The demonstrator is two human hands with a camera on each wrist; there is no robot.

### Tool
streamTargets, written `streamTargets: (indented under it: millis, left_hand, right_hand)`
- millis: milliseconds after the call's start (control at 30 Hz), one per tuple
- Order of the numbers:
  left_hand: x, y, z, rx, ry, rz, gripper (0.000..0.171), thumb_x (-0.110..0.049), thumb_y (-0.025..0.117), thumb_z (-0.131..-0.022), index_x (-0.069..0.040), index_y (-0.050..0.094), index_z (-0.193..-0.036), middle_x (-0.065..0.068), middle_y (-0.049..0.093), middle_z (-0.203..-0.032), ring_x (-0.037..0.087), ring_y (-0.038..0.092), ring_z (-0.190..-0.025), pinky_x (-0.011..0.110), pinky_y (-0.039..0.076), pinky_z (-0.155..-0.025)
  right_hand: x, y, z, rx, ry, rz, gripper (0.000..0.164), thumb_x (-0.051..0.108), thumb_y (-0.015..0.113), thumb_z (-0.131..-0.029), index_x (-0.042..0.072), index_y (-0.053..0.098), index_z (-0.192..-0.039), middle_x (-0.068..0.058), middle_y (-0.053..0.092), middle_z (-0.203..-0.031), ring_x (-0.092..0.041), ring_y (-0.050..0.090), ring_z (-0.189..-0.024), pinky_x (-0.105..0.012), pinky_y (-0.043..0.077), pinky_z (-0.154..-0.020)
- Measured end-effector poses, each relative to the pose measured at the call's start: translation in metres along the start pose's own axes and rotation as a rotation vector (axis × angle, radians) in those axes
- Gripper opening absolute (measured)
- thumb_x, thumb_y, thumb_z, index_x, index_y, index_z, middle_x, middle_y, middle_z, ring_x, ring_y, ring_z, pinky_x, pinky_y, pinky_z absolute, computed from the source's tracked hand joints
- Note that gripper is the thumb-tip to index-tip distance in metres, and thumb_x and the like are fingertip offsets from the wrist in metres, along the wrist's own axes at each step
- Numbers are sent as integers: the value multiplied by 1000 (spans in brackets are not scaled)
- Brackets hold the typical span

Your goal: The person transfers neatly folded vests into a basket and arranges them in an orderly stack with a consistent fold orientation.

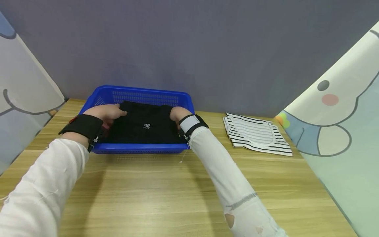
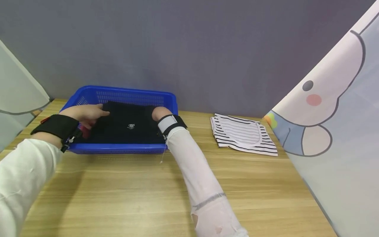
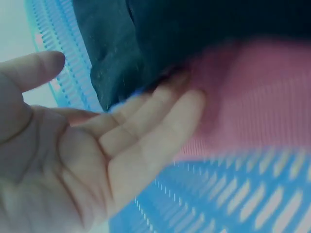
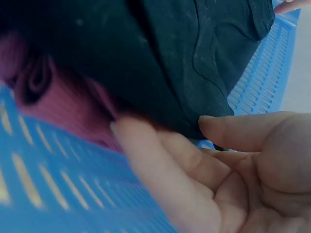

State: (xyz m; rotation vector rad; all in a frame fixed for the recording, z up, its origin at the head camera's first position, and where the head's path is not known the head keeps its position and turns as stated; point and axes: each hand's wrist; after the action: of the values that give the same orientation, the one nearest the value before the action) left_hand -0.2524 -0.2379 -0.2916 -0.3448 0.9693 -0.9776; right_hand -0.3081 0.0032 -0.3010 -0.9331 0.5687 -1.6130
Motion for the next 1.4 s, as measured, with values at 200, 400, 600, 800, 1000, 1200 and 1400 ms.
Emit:
streamTargets:
  millis: [200,400,600,800,1000,1200,1400]
  left_hand:
    - [-1,-6,0,1,50,-91,69,-26,29,-102,15,-8,-143,35,42,-119,33,58,-89,34,50,-66]
    - [-9,-11,1,-46,92,-224,64,-23,31,-102,20,5,-142,43,27,-137,33,62,-92,45,49,-85]
    - [-16,-16,7,-50,105,-264,64,-25,32,-102,17,7,-143,42,6,-145,59,13,-132,65,28,-103]
    - [-22,-20,13,-51,104,-304,62,-25,31,-102,16,11,-144,42,10,-144,58,20,-131,63,35,-99]
    - [-31,-14,20,-87,176,-414,56,-22,34,-102,17,24,-140,41,20,-143,56,16,-133,64,18,-109]
    - [-41,8,35,-80,239,-526,53,-22,37,-102,15,30,-139,38,30,-142,53,26,-132,62,22,-108]
    - [-38,43,57,-104,289,-570,52,-26,39,-102,7,35,-142,32,43,-138,48,42,-125,60,35,-101]
  right_hand:
    - [-2,-9,5,-67,-36,78,37,16,33,-102,-3,55,-124,-8,60,-67,-13,54,-41,-20,48,-44]
    - [-1,-23,15,-89,-157,151,33,17,37,-100,-3,64,-103,-13,68,-84,-12,55,-46,-21,51,-52]
    - [-2,-37,30,-60,-221,229,32,19,41,-101,-2,62,-113,-16,67,-109,-12,56,-55,-21,51,-58]
    - [-8,-44,39,-46,-245,240,38,26,41,-102,3,55,-129,-14,64,-116,-19,63,-82,-26,53,-73]
    - [-21,-37,44,-95,-360,314,38,23,41,-102,5,52,-133,-11,58,-127,-23,59,-110,-34,46,-94]
    - [-36,-22,44,-188,-463,336,35,22,45,-100,6,58,-127,-10,56,-132,-24,49,-125,-38,39,-104]
    - [-47,0,42,-303,-500,388,32,24,46,-99,11,62,-124,-6,64,-122,-21,58,-113,-40,43,-100]
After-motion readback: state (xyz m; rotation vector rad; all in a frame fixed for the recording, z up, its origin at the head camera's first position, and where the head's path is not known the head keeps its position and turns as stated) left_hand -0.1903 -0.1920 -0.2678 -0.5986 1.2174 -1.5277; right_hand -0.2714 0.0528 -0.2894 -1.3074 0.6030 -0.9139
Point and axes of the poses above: each hand's wrist, its own z-axis away from the middle knuckle, its own y-axis out of the palm, x = y × z
